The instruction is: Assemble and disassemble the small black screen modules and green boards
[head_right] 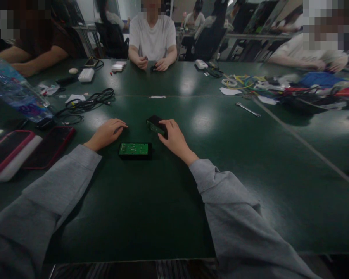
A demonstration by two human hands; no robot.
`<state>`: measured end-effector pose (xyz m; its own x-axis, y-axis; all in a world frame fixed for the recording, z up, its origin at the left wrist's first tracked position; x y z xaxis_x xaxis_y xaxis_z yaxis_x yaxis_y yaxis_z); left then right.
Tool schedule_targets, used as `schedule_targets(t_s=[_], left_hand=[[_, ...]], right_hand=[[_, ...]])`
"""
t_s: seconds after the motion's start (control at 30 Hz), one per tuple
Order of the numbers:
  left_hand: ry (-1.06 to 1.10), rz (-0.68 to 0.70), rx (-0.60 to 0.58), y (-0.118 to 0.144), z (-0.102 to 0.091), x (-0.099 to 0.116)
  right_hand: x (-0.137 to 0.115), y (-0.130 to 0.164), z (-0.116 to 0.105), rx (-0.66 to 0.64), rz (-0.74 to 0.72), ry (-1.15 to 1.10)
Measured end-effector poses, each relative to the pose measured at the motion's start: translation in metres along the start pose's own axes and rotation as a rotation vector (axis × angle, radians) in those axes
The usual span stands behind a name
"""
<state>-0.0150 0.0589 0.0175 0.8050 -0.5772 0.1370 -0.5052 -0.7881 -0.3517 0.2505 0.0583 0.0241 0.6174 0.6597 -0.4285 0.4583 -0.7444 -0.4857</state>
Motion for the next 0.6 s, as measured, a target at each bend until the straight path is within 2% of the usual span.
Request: schedule_targets(t_s=[0.27,0.6], left_hand=[[0.011,0.001,-0.004,0.0000,-0.0008,0.0000],[0.015,0.008,-0.003,-0.0007,0.0012,-0.0013]], right_hand=[[0.0091,-0.0022,-0.0038,0.011,0.088,-0.212],[0.0060,-0.0019,-0.0057,0.029,0.056,-0.186]])
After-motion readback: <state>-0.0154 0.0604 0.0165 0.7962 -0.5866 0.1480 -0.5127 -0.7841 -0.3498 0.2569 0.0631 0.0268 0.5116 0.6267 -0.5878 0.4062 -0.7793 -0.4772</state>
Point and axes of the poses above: each hand's wrist, its own y-axis away from the middle knuckle, its own z-axis out of the palm, x = y × z, the point moved 7 cm from there along -y, towards the middle knuckle, and after that the axes turned 3 degrees about -x, right-handed, at the moved point
